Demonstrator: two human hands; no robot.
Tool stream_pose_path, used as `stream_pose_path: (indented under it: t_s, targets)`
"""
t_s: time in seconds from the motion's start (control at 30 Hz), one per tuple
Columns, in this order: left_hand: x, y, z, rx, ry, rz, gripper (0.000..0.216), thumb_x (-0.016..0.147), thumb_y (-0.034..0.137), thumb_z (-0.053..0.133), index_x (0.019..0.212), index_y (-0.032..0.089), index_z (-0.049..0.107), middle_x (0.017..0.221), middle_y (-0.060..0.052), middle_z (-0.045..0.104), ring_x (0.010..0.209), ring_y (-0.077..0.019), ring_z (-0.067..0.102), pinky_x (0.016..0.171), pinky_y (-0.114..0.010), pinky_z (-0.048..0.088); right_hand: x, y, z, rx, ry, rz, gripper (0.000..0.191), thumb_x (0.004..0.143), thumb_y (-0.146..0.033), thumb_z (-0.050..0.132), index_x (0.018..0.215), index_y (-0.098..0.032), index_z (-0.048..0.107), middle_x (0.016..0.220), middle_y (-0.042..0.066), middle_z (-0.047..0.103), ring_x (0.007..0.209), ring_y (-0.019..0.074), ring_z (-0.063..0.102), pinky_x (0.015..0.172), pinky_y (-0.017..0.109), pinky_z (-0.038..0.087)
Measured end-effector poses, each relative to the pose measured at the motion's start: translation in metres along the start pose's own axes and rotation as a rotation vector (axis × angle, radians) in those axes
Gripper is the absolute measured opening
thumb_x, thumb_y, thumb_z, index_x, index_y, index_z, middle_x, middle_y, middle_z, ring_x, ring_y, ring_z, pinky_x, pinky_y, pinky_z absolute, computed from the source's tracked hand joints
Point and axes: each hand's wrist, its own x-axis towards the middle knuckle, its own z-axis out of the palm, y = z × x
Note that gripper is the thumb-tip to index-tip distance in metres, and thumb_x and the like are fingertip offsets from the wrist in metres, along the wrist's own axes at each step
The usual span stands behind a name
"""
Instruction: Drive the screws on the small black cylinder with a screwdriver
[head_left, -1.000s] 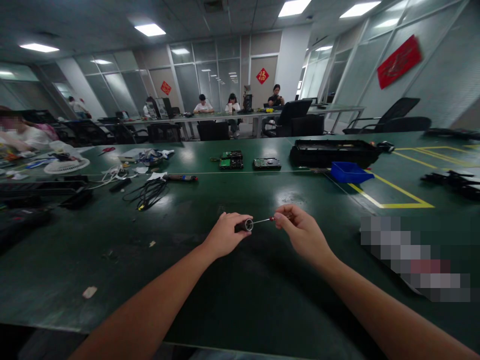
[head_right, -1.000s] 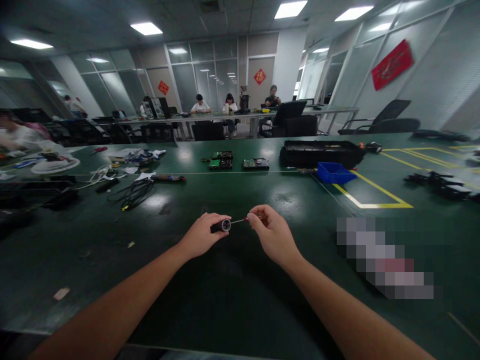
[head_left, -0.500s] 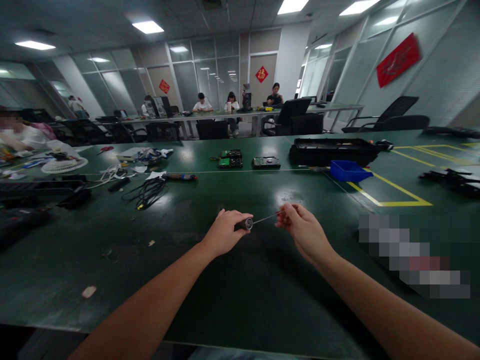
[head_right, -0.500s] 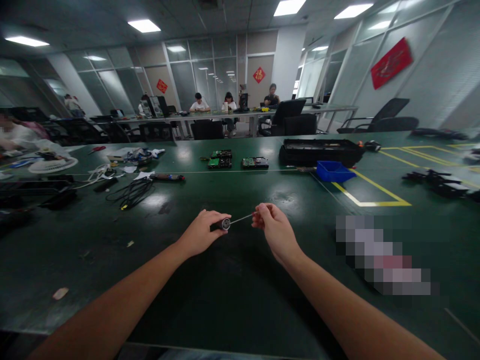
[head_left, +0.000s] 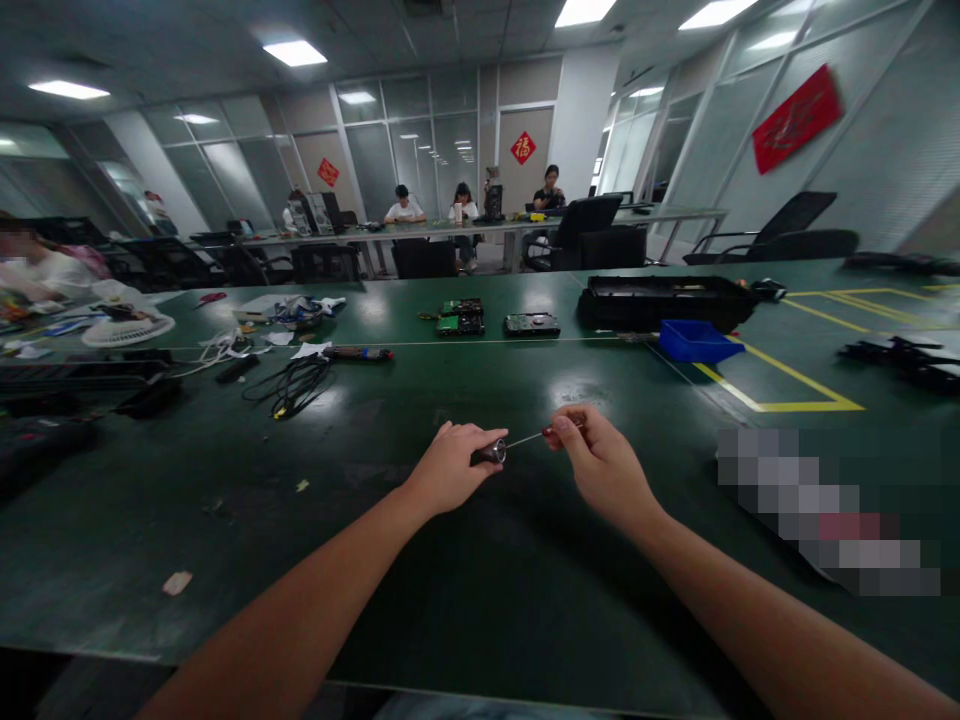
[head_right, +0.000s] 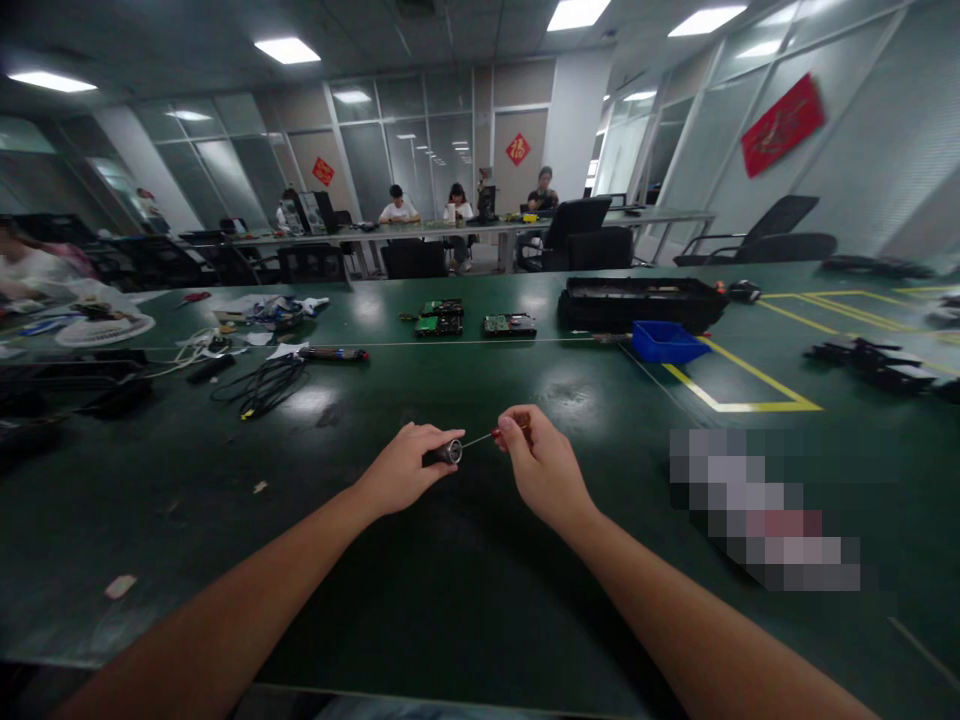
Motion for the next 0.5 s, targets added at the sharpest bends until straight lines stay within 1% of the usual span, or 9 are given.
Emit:
stream_pose_path:
  t_s: [0.13,0.27,0.4,0.5]
  targets:
    - [0.0005,-0.0025,0.0022,0.019,-0.02,0.005,0.046,0.088,0.028,0.067,0.134,0.03,0.059,0.115,-0.004,0.066,0.113,-0.0246,0.056,0.108,-0.047,0.037,0.0002,0.0016,-0.0005,-0.103,-0.019,-0.005,0.022,0.098,-0.041,0.046,0.094,-0.022,0.057,0.081,0.005,0.07,0.078,0.0219,0.067,0.073,0.035,0.049]
    - [0.0011,-0.0069,0.0037,-0.001,-0.012,0.01,0.046,0.087,0.027,0.068,0.132,0.029,0.061,0.113,-0.004,0.066,0.108,-0.0239,0.059,0.099,-0.04,0.044,0.0002,0.0036,-0.0006,-0.159,-0.036,0.0,0.02,0.098,-0.039,0.046,0.094,-0.022,0.057,0.083,0.005,0.07,0.078,0.0222,0.067,0.072,0.035,0.049]
    - [0.0006,-0.0079,0.0029,-0.023,-0.003,-0.022,0.045,0.086,0.028,0.067,0.131,0.029,0.061,0.113,-0.004,0.065,0.105,-0.0231,0.061,0.091,-0.036,0.047,-0.0005,0.0038,-0.0005,-0.145,-0.022,0.003,0.022,0.098,-0.04,0.046,0.095,-0.023,0.057,0.085,0.006,0.07,0.081,0.0227,0.068,0.074,0.036,0.049]
    - [-0.0001,-0.0059,0.0018,-0.027,-0.015,-0.035,0.044,0.087,0.029,0.067,0.13,0.03,0.061,0.113,-0.004,0.065,0.103,-0.0224,0.062,0.09,-0.035,0.047,-0.0017,0.0021,-0.0006,-0.077,0.013,-0.011,0.024,0.099,-0.042,0.045,0.096,-0.022,0.057,0.087,0.007,0.07,0.082,0.0225,0.068,0.076,0.037,0.051]
